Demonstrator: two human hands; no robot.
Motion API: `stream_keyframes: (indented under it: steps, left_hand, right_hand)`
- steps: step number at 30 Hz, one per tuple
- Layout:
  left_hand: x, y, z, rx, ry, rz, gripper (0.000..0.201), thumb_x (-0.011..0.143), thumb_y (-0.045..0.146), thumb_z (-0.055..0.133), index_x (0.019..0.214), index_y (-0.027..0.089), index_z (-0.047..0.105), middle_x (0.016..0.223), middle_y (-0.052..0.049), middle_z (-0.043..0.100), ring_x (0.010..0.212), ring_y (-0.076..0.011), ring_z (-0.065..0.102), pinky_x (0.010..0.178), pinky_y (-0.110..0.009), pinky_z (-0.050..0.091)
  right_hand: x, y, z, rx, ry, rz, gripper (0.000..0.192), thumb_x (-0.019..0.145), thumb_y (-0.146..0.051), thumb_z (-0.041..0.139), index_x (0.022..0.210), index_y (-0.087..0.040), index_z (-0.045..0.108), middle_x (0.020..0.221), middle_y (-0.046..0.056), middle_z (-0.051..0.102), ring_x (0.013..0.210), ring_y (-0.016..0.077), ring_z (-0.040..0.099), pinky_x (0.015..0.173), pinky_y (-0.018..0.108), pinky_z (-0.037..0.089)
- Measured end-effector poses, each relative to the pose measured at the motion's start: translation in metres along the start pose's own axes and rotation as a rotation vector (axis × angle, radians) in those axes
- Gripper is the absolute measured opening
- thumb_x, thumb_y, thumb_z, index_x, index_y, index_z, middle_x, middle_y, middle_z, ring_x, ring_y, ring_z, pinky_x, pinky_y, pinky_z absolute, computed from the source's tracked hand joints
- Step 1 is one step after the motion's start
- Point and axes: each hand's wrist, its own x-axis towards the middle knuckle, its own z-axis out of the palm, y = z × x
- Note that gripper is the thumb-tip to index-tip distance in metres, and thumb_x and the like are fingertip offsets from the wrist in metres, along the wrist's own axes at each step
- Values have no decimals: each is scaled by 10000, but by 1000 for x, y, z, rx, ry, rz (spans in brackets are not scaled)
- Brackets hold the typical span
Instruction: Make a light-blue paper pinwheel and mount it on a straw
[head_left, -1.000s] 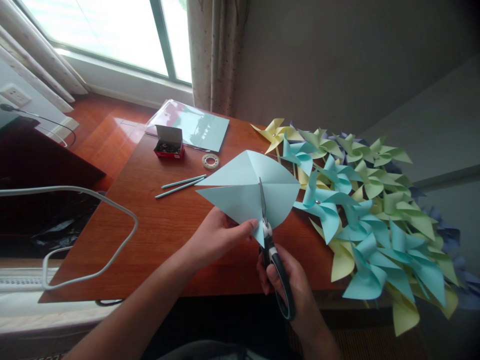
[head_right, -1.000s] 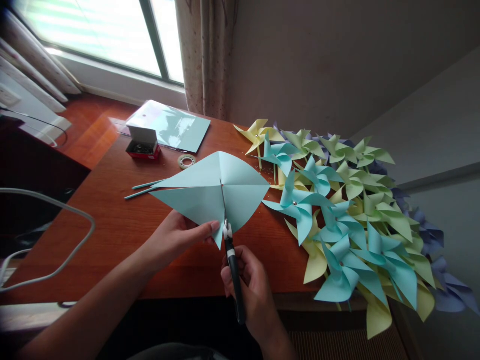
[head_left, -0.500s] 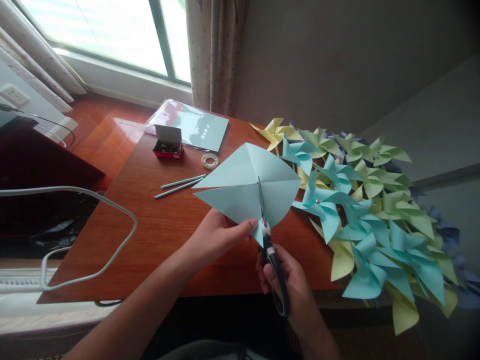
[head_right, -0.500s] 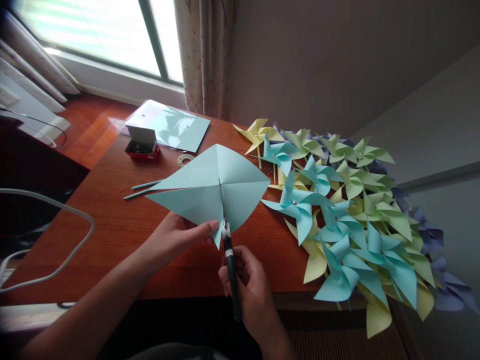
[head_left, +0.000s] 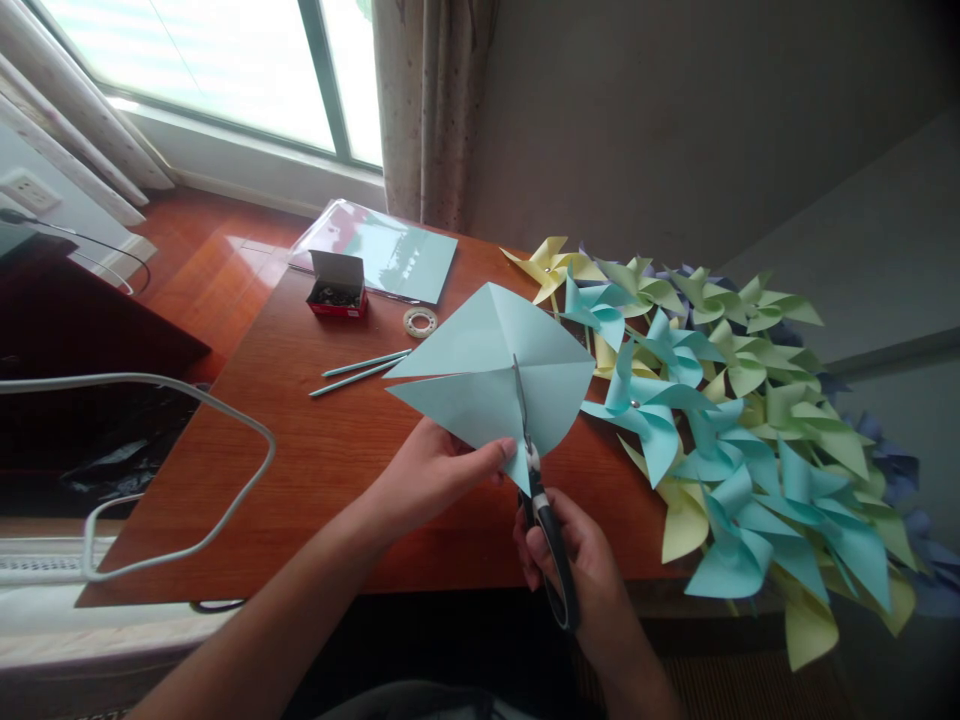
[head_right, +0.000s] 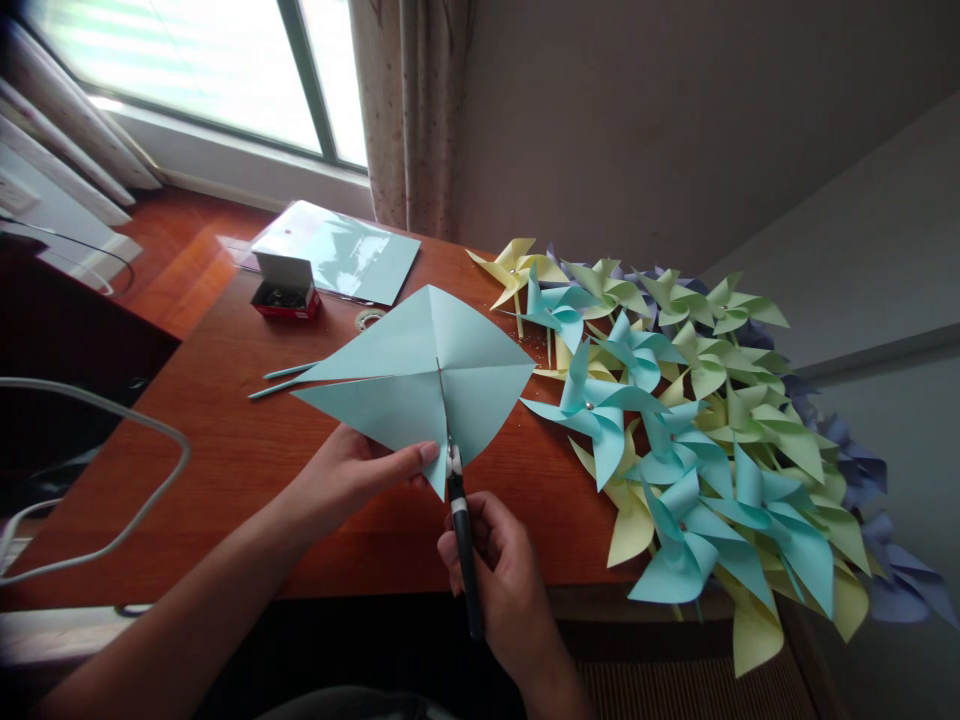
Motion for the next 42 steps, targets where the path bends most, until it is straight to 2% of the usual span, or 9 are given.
stream_keyframes:
  steps: [7, 19, 22, 26, 30, 32, 34, 38, 42]
  left_hand:
    - [0, -1, -1, -3, -12, -8, 158, 811, 266, 766, 817, 115, 722, 777, -60, 748, 619, -128, 621, 580, -215, 519]
    - [1, 4, 1, -127, -18, 30, 80, 778, 158, 787, 746, 131, 718, 651, 0, 705, 583, -102, 604, 548, -180, 494]
    - [0, 2, -1, -131, 37, 65, 102, 803, 195, 780, 751, 130, 721, 670, -17, 721, 584, -110, 611, 549, -193, 492]
    - [1, -1, -5, -163, 174, 124, 169, 811, 228, 777, 693, 131, 705, 624, -16, 686, 576, -114, 600, 549, -204, 477]
    - [2, 3, -8, -345, 289, 189, 163, 779, 206, 774, 658, 138, 689, 604, 4, 637, 554, -101, 560, 533, -205, 467]
    - [2, 6, -10, -427, 300, 190, 122, 763, 194, 770, 674, 140, 707, 593, 5, 635, 544, -103, 559, 530, -208, 470]
    - [1, 7, -12, -459, 272, 180, 166, 760, 202, 765, 621, 138, 700, 551, -2, 625, 526, -106, 561, 537, -215, 475]
    - [-1, 8, -14, -476, 195, 146, 313, 743, 223, 771, 482, 137, 623, 478, -13, 589, 496, -103, 551, 553, -223, 481]
    - [-5, 11, -12, -443, 79, 33, 160, 653, 268, 823, 656, 137, 731, 549, -31, 650, 489, -141, 587, 493, -236, 463]
  right_hand:
    - [0, 1, -1, 6, 1, 12, 471, 798, -598, 761, 927, -176, 595, 702, -25, 545, 527, 76, 443, 480, 200, 385]
    - [-3, -5, -2, -18, -40, -5, 503, 799, -642, 745, 916, -187, 564, 704, -35, 527, 539, 72, 440, 503, 202, 375]
    - [-5, -7, -3, -53, -70, -14, 540, 759, -662, 770, 921, -190, 565, 742, -24, 543, 585, 86, 454, 539, 217, 394]
    - [-11, -7, -6, -139, -97, 53, 571, 680, -641, 842, 929, -197, 582, 787, -1, 596, 693, 134, 518, 634, 254, 431]
    - [-24, -10, -23, -300, -118, 143, 610, 554, -561, 936, 948, -213, 626, 799, 2, 626, 712, 164, 540, 622, 267, 435]
    - [-32, -12, -39, -359, -154, 189, 629, 523, -529, 959, 973, -213, 652, 805, 7, 646, 712, 168, 550, 619, 266, 434]
    - [-38, -14, -57, -361, -172, 192, 614, 578, -540, 935, 1018, -214, 657, 823, 17, 664, 721, 169, 554, 627, 266, 437]
    - [-39, -17, -81, -251, -204, 51, 539, 680, -572, 868, 1007, -205, 646, 824, 32, 671, 654, 142, 541, 579, 255, 409]
    - [-20, -19, -81, -134, 18, -207, 389, 857, -549, 708, 1020, -202, 646, 849, 54, 680, 580, 132, 537, 539, 269, 405]
